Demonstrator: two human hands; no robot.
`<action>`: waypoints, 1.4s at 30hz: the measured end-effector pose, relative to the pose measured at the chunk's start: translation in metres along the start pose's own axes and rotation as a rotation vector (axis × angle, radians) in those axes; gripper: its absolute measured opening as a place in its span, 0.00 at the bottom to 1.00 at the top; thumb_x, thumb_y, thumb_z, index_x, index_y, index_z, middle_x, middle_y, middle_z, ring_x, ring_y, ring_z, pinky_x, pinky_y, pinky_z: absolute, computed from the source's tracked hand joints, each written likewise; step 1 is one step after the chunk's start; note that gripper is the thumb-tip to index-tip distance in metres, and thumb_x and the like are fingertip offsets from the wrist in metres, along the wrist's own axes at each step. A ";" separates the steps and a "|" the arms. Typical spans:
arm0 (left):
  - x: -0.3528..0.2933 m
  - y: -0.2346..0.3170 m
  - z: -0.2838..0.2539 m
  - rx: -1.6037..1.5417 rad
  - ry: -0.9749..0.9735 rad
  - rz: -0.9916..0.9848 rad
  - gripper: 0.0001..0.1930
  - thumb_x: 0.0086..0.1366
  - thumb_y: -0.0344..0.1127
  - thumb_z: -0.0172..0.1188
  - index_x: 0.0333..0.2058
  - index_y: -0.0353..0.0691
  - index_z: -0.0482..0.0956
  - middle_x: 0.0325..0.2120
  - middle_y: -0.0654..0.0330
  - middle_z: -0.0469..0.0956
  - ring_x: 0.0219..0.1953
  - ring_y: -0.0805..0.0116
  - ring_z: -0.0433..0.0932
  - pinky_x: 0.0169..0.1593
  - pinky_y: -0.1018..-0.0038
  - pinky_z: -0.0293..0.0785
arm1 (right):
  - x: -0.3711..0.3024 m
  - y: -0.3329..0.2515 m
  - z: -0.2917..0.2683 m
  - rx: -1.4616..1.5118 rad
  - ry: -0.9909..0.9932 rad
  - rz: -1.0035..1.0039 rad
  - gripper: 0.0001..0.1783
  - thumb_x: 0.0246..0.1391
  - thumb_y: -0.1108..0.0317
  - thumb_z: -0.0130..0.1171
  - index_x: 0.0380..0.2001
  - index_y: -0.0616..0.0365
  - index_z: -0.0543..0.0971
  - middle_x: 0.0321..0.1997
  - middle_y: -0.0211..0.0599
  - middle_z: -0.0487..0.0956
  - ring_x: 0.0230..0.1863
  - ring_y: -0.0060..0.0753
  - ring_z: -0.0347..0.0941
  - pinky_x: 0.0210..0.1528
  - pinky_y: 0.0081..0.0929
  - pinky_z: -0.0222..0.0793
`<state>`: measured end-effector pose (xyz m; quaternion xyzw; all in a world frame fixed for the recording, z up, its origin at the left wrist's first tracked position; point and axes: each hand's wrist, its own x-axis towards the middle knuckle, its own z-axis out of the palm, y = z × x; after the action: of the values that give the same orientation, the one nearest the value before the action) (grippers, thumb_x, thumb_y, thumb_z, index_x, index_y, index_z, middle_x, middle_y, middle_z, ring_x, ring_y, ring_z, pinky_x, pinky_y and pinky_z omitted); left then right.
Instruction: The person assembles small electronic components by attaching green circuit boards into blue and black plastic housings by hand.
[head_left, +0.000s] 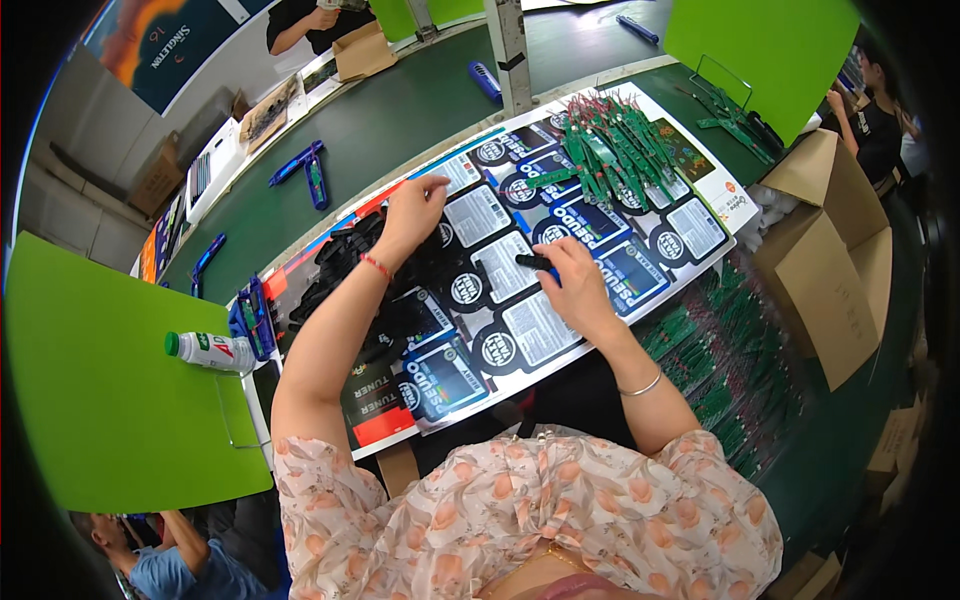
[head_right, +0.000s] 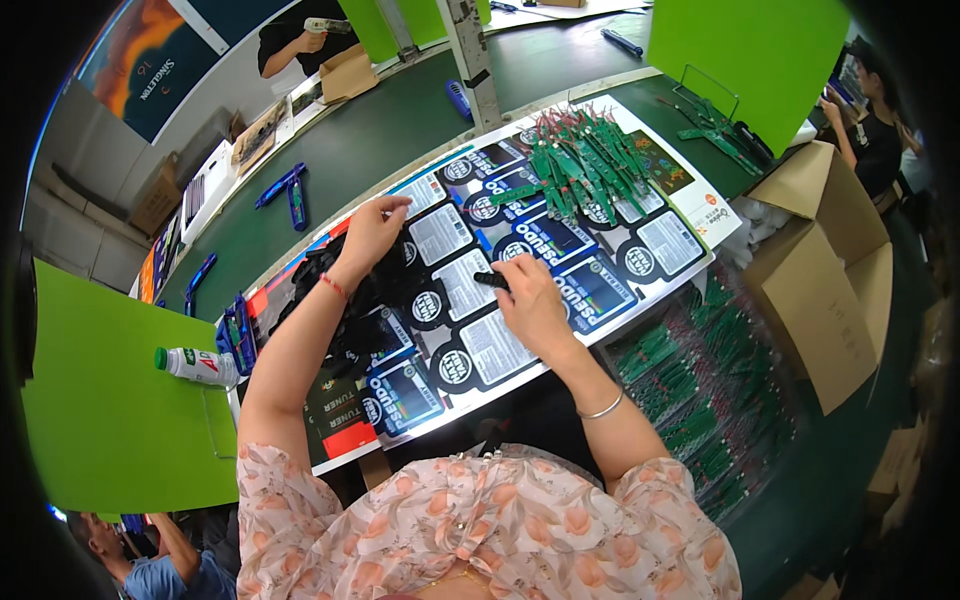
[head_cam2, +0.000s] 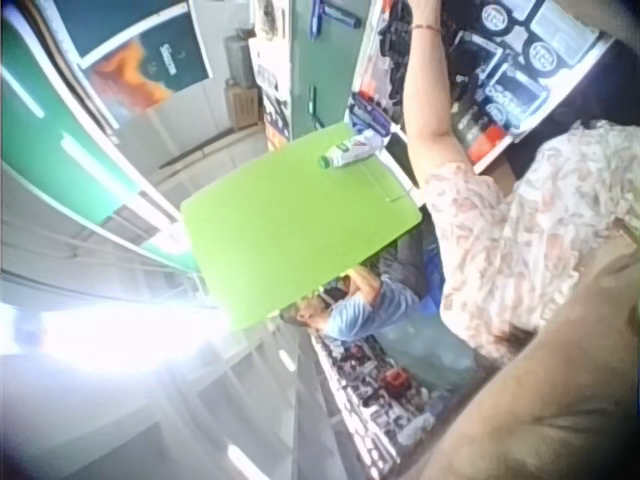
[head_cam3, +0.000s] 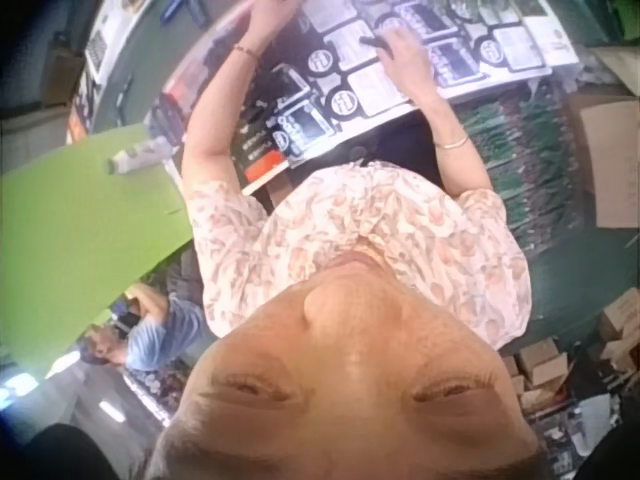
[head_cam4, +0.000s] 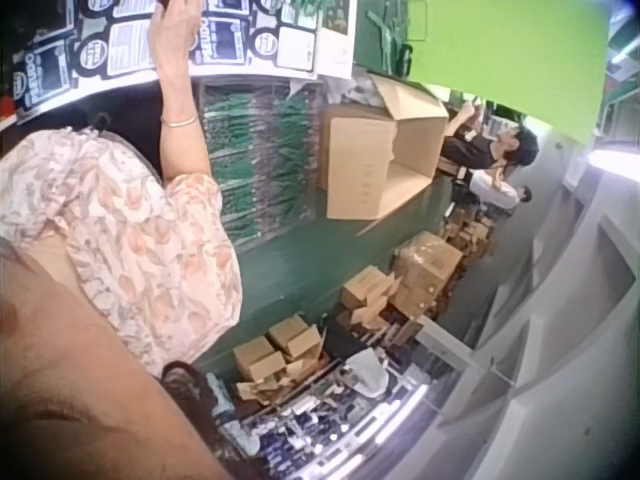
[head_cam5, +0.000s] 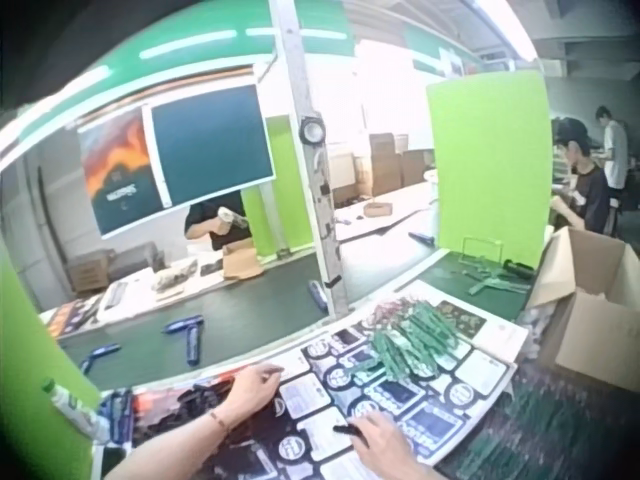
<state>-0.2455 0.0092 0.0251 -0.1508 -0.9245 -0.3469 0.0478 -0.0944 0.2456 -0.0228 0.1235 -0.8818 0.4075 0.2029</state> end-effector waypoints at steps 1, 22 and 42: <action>0.020 -0.007 0.008 0.009 0.033 0.035 0.15 0.64 0.35 0.54 0.44 0.34 0.82 0.34 0.48 0.83 0.37 0.59 0.82 0.44 0.69 0.75 | 0.001 0.001 -0.001 -0.001 0.002 -0.007 0.18 0.45 0.78 0.62 0.43 0.61 0.77 0.39 0.41 0.71 0.43 0.48 0.70 0.44 0.39 0.69; 0.218 -0.024 0.107 0.418 0.070 0.137 0.11 0.61 0.36 0.59 0.40 0.42 0.84 0.51 0.43 0.71 0.45 0.46 0.78 0.52 0.60 0.74 | -0.002 0.003 -0.006 0.020 0.011 -0.040 0.15 0.44 0.78 0.63 0.39 0.62 0.79 0.40 0.40 0.74 0.41 0.44 0.72 0.43 0.36 0.70; -0.173 0.083 0.008 -1.545 -0.276 -0.485 0.38 0.56 0.16 0.51 0.65 0.50 0.58 0.40 0.55 0.72 0.31 0.70 0.71 0.34 0.75 0.70 | 0.007 -0.028 -0.022 0.802 0.270 0.334 0.14 0.54 0.77 0.62 0.45 0.63 0.79 0.38 0.29 0.80 0.36 0.17 0.75 0.37 0.16 0.71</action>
<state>-0.0553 0.0316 0.0375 0.0214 -0.4295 -0.8646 -0.2598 -0.0845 0.2444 0.0121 -0.0058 -0.6278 0.7564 0.1835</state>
